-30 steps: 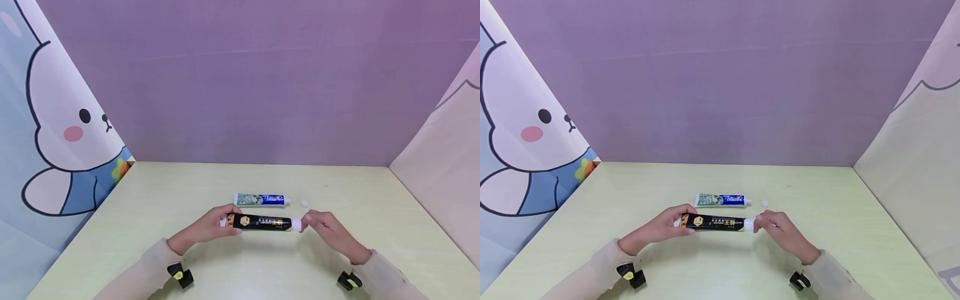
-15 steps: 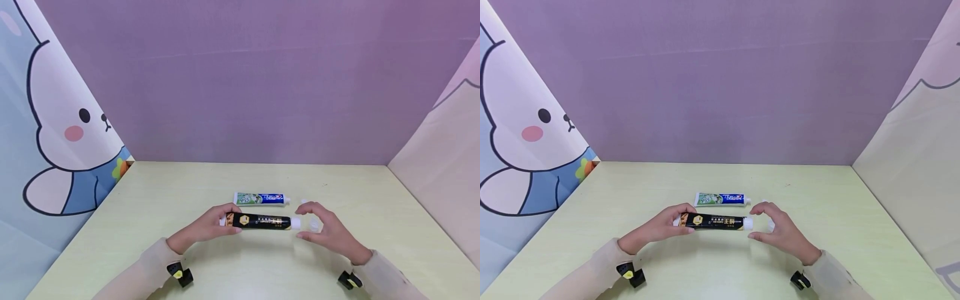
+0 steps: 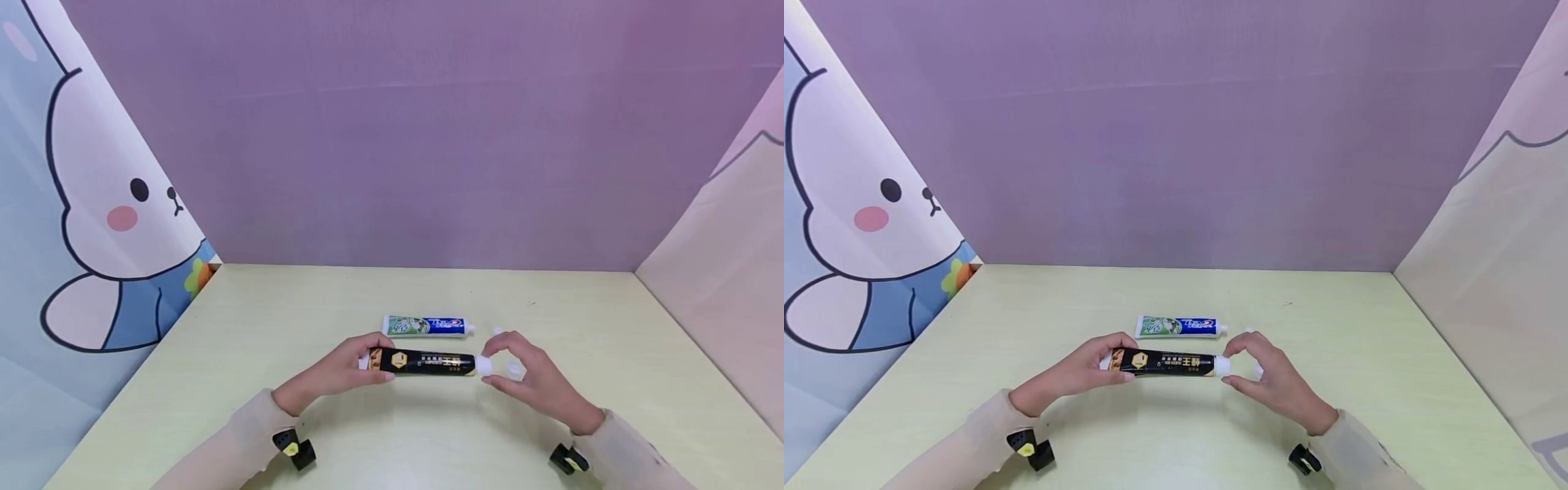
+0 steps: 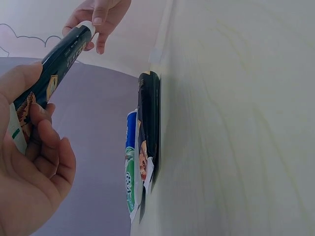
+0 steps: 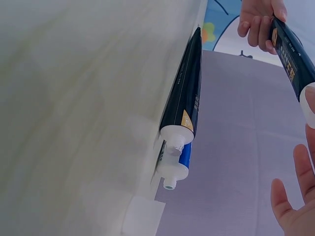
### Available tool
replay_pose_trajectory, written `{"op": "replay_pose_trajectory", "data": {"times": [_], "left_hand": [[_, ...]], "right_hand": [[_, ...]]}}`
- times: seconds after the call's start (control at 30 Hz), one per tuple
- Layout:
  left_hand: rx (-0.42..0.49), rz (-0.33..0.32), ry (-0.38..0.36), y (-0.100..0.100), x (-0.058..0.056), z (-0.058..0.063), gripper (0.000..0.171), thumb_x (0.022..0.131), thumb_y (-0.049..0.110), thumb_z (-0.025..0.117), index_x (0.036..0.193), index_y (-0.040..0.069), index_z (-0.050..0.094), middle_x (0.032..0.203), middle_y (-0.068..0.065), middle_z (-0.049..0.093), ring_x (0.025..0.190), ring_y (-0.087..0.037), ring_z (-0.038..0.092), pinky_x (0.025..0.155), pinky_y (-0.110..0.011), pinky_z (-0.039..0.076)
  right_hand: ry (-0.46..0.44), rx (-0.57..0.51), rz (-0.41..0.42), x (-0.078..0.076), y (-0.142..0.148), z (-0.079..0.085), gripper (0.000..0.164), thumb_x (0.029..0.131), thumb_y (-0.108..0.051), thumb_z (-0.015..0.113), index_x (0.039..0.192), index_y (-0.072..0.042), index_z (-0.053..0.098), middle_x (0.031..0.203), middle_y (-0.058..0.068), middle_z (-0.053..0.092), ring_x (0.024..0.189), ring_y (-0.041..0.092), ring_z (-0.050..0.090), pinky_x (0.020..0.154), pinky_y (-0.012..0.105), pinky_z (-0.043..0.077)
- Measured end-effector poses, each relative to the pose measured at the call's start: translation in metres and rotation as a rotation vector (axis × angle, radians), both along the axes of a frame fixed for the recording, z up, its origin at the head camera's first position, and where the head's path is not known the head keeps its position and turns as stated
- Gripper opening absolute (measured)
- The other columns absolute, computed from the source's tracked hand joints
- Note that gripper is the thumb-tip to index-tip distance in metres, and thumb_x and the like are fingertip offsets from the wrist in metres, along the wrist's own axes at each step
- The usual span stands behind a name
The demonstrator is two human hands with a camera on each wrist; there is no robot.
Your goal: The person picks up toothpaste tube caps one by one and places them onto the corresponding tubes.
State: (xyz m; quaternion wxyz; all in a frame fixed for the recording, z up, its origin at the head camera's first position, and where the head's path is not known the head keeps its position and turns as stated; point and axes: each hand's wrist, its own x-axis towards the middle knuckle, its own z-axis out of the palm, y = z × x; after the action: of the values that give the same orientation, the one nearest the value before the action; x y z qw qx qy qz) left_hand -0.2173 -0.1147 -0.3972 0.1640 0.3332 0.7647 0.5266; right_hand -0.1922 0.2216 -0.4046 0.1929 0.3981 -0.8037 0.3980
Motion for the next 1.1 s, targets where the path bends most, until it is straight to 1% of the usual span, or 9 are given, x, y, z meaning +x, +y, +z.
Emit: {"op": "replay_pose_trajectory", "data": {"times": [0.13, 0.3, 0.53, 0.77, 0.93, 1.1], "left_hand": [[-0.006, 0.004, -0.001, 0.0004, -0.0015, -0.0013, 0.03, 0.087, 0.012, 0.067, 0.113, 0.006, 0.054, 0.107, -0.015, 0.058, 0.081, -0.014, 0.057, 0.063, -0.029, 0.053], [-0.014, 0.016, -0.002, 0.001, -0.0018, -0.002, 0.029, 0.087, 0.013, 0.068, 0.112, 0.006, 0.055, 0.108, -0.015, 0.058, 0.084, -0.015, 0.056, 0.064, -0.026, 0.053], [-0.007, 0.014, -0.018, 0.0015, -0.0023, -0.0036, 0.029, 0.087, 0.013, 0.067, 0.113, 0.006, 0.055, 0.109, -0.015, 0.057, 0.086, -0.016, 0.056, 0.065, -0.026, 0.052], [-0.008, 0.017, -0.015, 0.0012, -0.0034, -0.0028, 0.029, 0.087, 0.014, 0.068, 0.113, 0.007, 0.055, 0.11, -0.015, 0.057, 0.086, -0.016, 0.056, 0.064, -0.026, 0.052], [-0.008, 0.008, -0.009, 0.0012, -0.0032, -0.0027, 0.029, 0.088, 0.014, 0.067, 0.113, 0.007, 0.055, 0.11, -0.015, 0.057, 0.085, -0.016, 0.056, 0.064, -0.025, 0.052], [-0.004, 0.0, -0.007, 0.0012, -0.0031, -0.003, 0.028, 0.088, 0.013, 0.067, 0.112, 0.006, 0.055, 0.11, -0.015, 0.057, 0.086, -0.016, 0.056, 0.065, -0.025, 0.052]], "right_hand": [[0.018, -0.006, 0.002, -0.0014, -0.0003, -0.0015, 0.051, 0.063, 0.008, 0.081, 0.104, -0.011, 0.058, 0.1, -0.003, 0.061, 0.097, 0.01, 0.055, 0.103, 0.013, 0.028], [0.034, -0.024, 0.003, -0.0022, -0.0003, -0.0039, 0.051, 0.061, 0.007, 0.082, 0.104, -0.009, 0.059, 0.098, 0.0, 0.061, 0.094, 0.011, 0.056, 0.099, 0.011, 0.03], [0.0, -0.021, -0.025, -0.0026, 0.0011, -0.0061, 0.047, 0.064, 0.004, 0.082, 0.102, -0.012, 0.061, 0.096, -0.002, 0.062, 0.091, 0.011, 0.058, 0.094, 0.01, 0.034], [-0.02, -0.009, -0.049, -0.0024, 0.0007, -0.0051, 0.043, 0.067, 0.001, 0.081, 0.102, -0.014, 0.062, 0.095, -0.004, 0.064, 0.088, 0.012, 0.059, 0.086, 0.014, 0.041], [-0.038, -0.01, -0.052, -0.0008, 0.0003, -0.0033, 0.039, 0.069, 0.0, 0.08, 0.1, -0.015, 0.063, 0.093, -0.005, 0.064, 0.086, 0.012, 0.06, 0.082, 0.016, 0.043], [-0.037, -0.011, -0.055, 0.0007, -0.0001, -0.0016, 0.037, 0.07, 0.001, 0.079, 0.098, -0.016, 0.063, 0.091, -0.006, 0.063, 0.084, 0.009, 0.059, 0.082, 0.015, 0.043]]}}
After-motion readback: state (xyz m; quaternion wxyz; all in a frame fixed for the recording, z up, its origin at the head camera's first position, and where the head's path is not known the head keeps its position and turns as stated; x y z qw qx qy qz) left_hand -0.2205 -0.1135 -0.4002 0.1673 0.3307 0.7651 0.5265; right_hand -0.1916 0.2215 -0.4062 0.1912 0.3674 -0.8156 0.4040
